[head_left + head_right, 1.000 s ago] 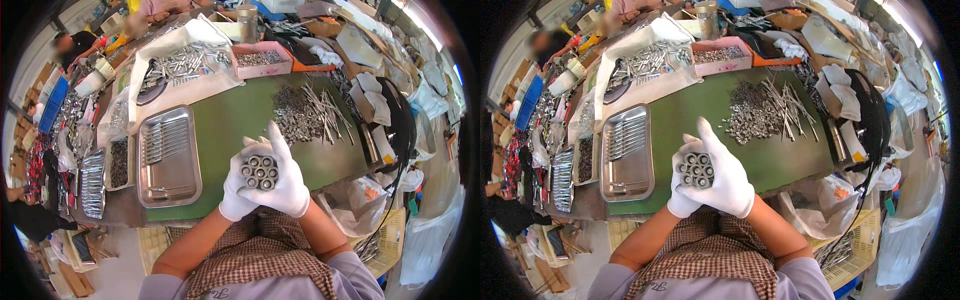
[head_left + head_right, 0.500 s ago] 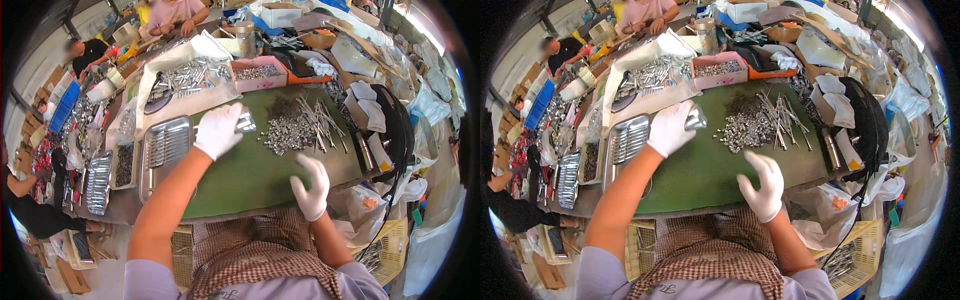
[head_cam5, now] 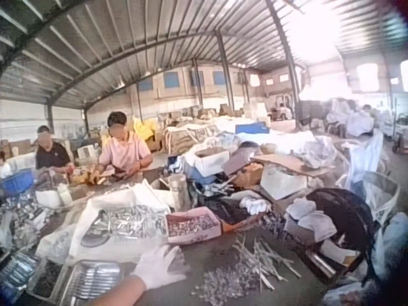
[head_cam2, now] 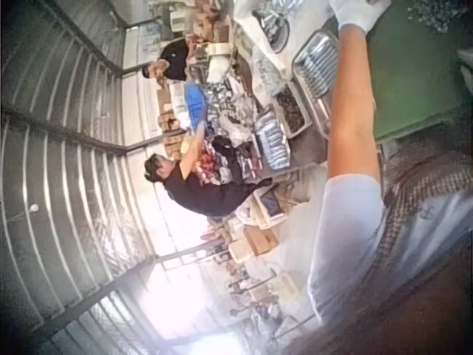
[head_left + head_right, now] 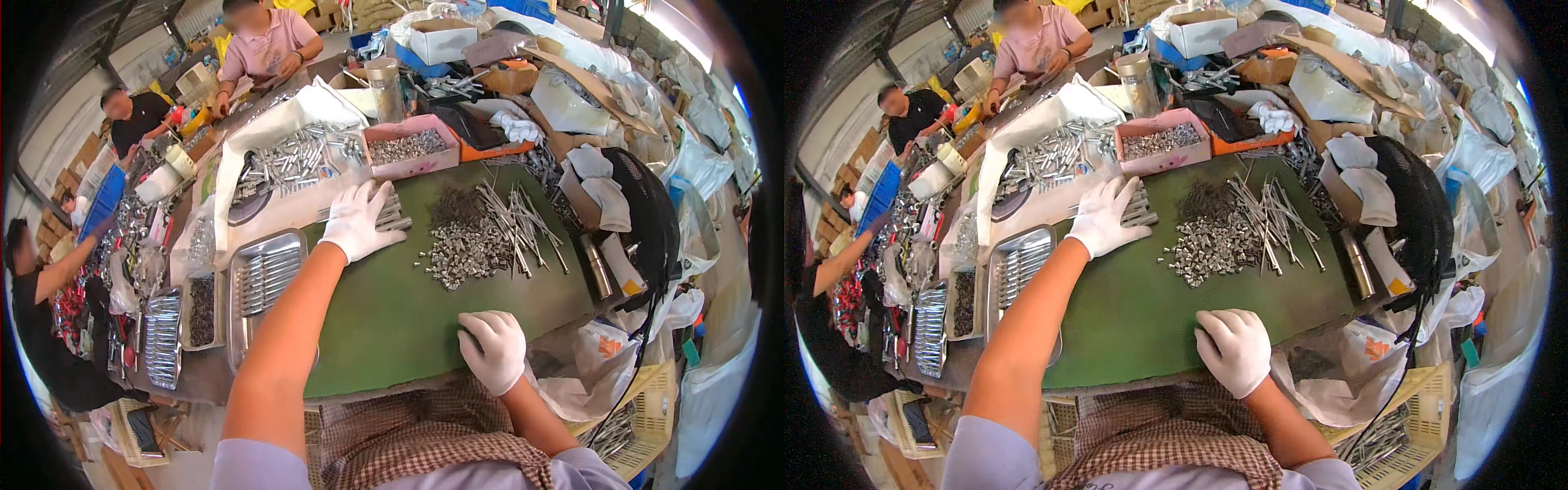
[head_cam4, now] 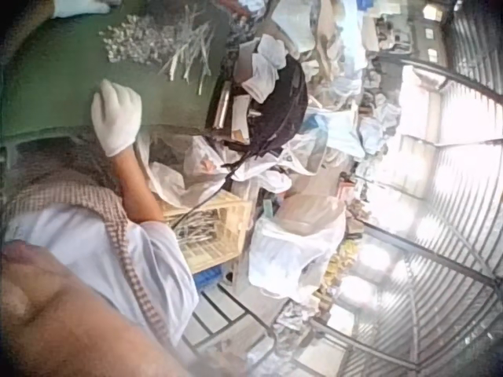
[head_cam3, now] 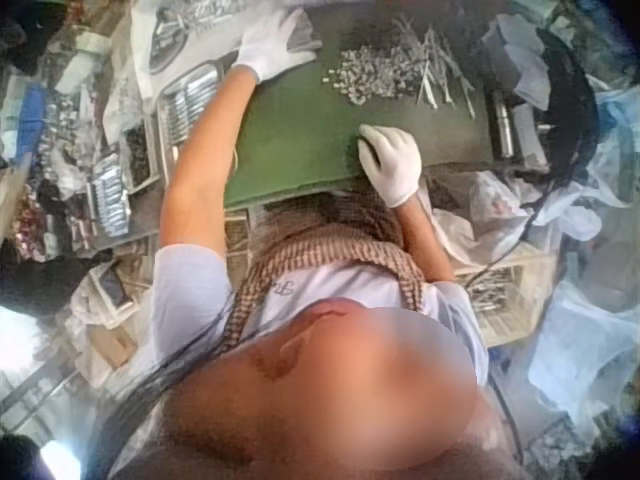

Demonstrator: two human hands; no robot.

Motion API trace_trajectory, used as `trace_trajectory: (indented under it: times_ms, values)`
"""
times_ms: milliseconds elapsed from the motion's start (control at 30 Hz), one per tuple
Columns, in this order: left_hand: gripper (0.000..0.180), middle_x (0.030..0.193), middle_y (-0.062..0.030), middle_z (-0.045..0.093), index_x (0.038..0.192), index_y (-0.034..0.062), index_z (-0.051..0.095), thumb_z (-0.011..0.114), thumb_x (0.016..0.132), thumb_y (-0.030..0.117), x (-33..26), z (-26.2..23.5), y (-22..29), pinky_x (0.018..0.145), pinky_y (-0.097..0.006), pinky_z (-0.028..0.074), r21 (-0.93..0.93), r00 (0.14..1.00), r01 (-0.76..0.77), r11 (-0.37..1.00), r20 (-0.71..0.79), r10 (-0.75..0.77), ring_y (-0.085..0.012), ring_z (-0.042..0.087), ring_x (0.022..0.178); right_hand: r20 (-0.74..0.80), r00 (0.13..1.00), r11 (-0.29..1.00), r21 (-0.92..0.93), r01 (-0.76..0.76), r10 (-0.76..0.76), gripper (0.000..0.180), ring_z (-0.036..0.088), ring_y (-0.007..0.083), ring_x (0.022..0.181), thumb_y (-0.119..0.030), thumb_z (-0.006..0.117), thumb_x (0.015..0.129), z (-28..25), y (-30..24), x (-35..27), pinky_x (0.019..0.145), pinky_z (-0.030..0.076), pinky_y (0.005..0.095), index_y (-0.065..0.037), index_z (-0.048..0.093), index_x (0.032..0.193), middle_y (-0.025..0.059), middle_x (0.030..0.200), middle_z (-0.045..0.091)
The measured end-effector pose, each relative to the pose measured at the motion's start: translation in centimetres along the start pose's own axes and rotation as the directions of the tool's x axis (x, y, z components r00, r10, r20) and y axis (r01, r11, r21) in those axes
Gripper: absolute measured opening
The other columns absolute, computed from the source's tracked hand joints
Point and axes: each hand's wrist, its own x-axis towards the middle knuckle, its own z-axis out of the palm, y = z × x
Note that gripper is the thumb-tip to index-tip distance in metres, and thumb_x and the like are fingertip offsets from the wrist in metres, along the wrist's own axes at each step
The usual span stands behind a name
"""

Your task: The person puts on gloves, picks up metal parts from the table, and assembles hinges by inserting pins into cylindrical metal tubes by hand.

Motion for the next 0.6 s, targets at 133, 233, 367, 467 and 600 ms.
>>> trace_trajectory:
  times_ms: [133,233,367,467,600]
  values:
    - [0.103,0.149,-0.0209,0.028,0.148,0.0067,0.027,0.065,0.072,0.064,-0.1,0.4,0.5,0.113,-0.048,0.023,0.061,0.996,0.055,0.997,0.072,-0.060,-0.0398,0.026,0.138,-0.049,0.999,0.997,0.075,-0.006,0.010,0.023,0.063,0.0287,0.081,-0.005,0.069,0.074,-0.3,0.4,-0.4,0.076,0.049,0.0392,-0.005,0.065,0.097,0.0089,0.089,0.067]
    - [0.102,0.148,-0.0216,0.031,0.147,0.0060,0.028,0.066,0.072,0.063,-0.8,0.9,0.7,0.113,-0.047,0.024,0.058,0.999,0.049,0.997,0.003,-0.050,-0.0384,0.028,0.138,-0.118,0.992,0.993,0.116,-0.025,0.039,0.022,0.063,0.0278,0.079,-0.001,0.069,0.072,-0.6,0.0,-0.9,0.073,0.049,0.0377,-0.006,0.067,0.094,0.0088,0.087,0.067]
    - [0.090,0.137,-0.0158,0.046,0.138,0.0062,0.043,0.061,0.074,0.068,-2.2,-0.6,0.0,0.105,-0.046,0.034,-0.251,0.999,0.045,0.967,0.019,-0.042,-0.0319,0.042,0.128,-0.140,0.990,0.987,0.158,0.006,0.016,0.022,0.063,0.0281,0.076,0.002,0.068,0.071,-0.8,-1.5,-1.8,0.070,0.050,0.0367,-0.005,0.067,0.092,0.0093,0.083,0.066]
    - [0.083,0.135,-0.0134,0.048,0.134,0.0090,0.047,0.060,0.076,0.067,-1.8,-0.1,1.6,0.102,-0.046,0.035,-0.203,0.994,0.025,0.979,-0.098,-0.046,-0.0292,0.041,0.130,-0.132,0.989,0.991,0.122,-0.054,0.070,0.020,0.063,0.0292,0.075,0.004,0.067,0.072,-1.9,-2.0,-3.5,0.069,0.050,0.0373,-0.003,0.067,0.090,0.0110,0.081,0.066]
    - [0.087,0.145,-0.0161,0.035,0.145,0.0100,0.034,0.046,0.083,0.071,-1.2,0.9,1.7,0.111,-0.052,0.026,-0.020,0.995,0.095,0.995,0.032,-0.094,-0.0362,0.026,0.139,-0.121,0.989,0.994,0.081,-0.075,0.085,0.018,0.062,0.0307,0.074,0.005,0.065,0.072,-3.3,-2.4,-6.2,0.069,0.050,0.0384,-0.002,0.067,0.089,0.0131,0.079,0.065]
